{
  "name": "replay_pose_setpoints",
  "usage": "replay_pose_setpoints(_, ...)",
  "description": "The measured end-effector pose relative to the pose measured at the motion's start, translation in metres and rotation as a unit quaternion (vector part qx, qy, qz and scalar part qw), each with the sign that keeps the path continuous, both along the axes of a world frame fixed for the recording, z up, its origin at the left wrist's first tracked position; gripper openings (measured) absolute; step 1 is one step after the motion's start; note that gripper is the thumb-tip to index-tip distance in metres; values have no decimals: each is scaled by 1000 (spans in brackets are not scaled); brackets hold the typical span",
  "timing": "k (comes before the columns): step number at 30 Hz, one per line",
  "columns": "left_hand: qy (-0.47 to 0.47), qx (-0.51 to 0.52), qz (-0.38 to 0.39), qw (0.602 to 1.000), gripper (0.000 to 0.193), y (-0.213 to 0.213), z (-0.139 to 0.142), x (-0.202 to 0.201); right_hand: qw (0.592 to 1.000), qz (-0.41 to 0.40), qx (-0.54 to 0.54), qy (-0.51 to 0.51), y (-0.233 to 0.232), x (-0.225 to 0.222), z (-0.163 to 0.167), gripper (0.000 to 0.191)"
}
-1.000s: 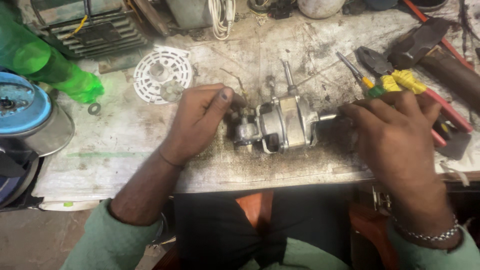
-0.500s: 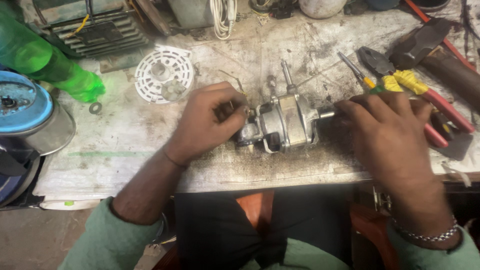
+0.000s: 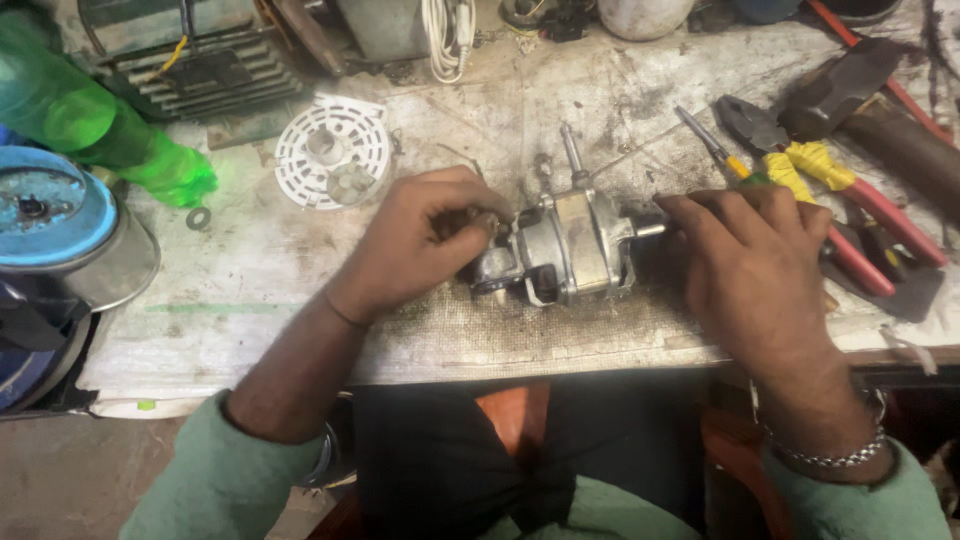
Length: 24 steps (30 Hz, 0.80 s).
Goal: The person works on a small metal engine component at a cluttered workbench, using a long metal rod to press and turn parts inside the assembly while holding it steady. They reposition the component, work on its other side, and finally lift and handle a white and blue appliance body while fitting the component to it.
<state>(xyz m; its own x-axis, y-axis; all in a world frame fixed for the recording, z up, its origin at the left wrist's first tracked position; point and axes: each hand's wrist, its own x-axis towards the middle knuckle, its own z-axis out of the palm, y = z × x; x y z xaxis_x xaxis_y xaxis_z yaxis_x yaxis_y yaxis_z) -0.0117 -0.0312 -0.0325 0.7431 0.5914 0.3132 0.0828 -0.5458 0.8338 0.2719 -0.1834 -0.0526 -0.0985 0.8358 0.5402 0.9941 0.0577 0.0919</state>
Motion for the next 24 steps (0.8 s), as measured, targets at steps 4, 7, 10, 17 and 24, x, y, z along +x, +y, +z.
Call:
replay_pose_setpoints(4, 54, 3, -1, 999, 17, 3, 12, 1, 1000, -1, 5, -8, 1, -3, 2, 34)
replay_pose_setpoints(7, 137, -34, 18, 990, 17, 5, 21, 3, 1000, 10, 4, 29, 2, -5, 2, 30)
replay_pose_setpoints(10, 159, -41, 13, 986, 16, 6, 24, 7, 999, 15, 9, 37, 3, -4, 0, 29)
replay_pose_setpoints(17, -5, -38, 98, 994, 12, 13, 3, 10, 1000, -21, 11, -18, 0, 3, -11, 31)
replay_pose_setpoints(24, -119, 194, 255, 940, 14, 14, -16, 2, 998, -62, 2, 5, 1, 4, -10, 18)
